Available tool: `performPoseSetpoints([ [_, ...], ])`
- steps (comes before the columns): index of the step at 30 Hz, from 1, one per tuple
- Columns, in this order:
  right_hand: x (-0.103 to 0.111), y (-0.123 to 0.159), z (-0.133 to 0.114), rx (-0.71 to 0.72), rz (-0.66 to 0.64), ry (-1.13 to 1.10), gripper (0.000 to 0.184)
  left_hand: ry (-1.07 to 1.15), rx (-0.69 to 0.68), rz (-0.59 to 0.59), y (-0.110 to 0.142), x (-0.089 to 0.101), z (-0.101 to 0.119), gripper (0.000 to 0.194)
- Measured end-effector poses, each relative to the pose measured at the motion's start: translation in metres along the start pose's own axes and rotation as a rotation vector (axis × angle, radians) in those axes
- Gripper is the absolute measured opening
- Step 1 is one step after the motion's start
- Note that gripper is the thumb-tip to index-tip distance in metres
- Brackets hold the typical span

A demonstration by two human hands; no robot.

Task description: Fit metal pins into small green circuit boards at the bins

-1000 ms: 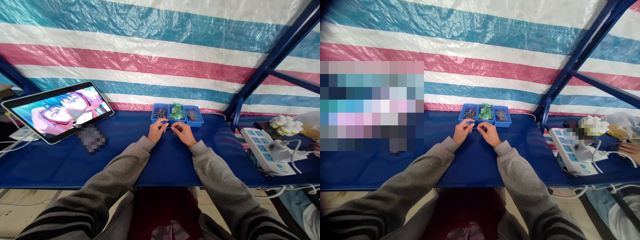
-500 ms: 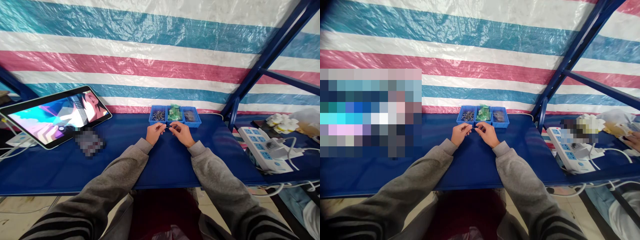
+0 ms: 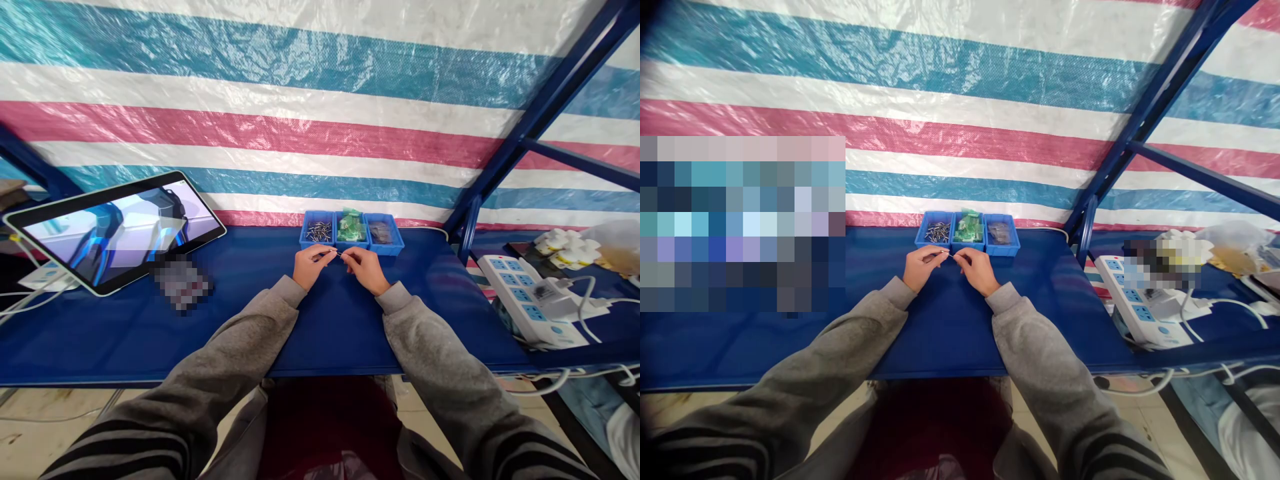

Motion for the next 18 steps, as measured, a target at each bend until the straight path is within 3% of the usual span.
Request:
performPoseSetpoints([
  [3, 0.006, 0.000, 0.001, -0.017, 0.065, 0.018, 0.030, 0.012, 0.012, -0.016, 0.000, 0.000, -0.001, 0.036],
  [9, 0.018, 0.002, -0.003, -0.006, 0.157, -0.037, 0.026, -0.203, -0.095, -0.075, -0.003, 0.000, 0.005, 0.032],
  [18, 0.000, 0.004, -0.014, 0.113, -0.027, -0.075, 0.021, -0.085, 0.003, -0.103, 0.000, -0.004, 0.004, 0.035],
])
Point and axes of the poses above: each hand's wrist, its own y-axis away from the middle knuckle, its own x-axis out of the back of the hand, z = x × y, the point moved 8 cm from there along -y, towards the middle knuckle, and after that the axes turned 7 degrees about -x, right-handed, at the moved point
